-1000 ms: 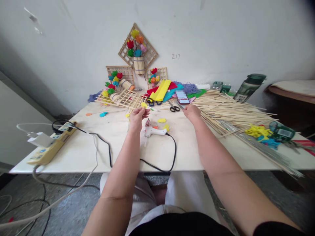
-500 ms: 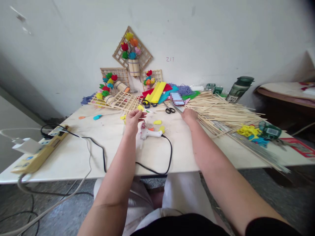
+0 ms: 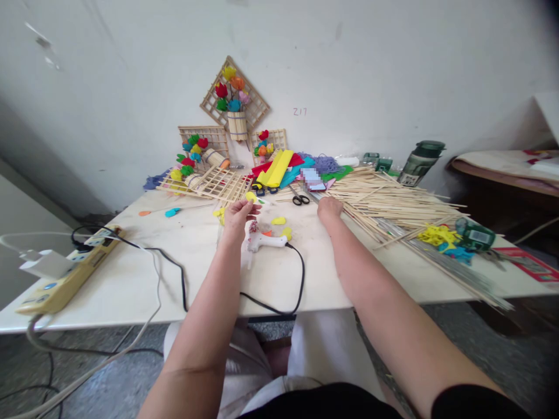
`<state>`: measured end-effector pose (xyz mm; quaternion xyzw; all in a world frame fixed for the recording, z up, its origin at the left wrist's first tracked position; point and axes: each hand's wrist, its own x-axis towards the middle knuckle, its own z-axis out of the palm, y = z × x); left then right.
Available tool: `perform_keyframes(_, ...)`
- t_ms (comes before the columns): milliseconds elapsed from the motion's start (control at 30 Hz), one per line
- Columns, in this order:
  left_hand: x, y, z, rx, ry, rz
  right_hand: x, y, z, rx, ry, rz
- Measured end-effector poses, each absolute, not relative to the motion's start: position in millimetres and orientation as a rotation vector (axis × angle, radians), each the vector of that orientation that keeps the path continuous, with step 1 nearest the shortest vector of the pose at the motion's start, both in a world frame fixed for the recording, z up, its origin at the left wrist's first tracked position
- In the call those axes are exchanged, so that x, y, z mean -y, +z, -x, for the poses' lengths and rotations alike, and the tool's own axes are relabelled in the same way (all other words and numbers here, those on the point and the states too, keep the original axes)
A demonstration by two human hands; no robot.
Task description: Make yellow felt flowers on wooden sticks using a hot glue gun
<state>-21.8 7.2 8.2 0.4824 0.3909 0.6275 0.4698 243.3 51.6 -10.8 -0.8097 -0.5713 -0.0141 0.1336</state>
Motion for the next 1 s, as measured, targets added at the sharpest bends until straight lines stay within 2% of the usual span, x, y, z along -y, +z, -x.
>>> perform_keyframes(233, -5, 10, 22, -0.939, 1.532, -1.154, -50, -9, -242, 1.620, -0.074, 2.441)
perform_keyframes(500, -2, 11, 19, -0.965, 1.531, -1.154, -52, -1, -243, 1.511, -0.078, 2.288)
perform_keyframes(1000, 9, 21, 11, -0.952, 1.493, -1.217, -128, 4, -261, 1.525, -0.093, 2.179)
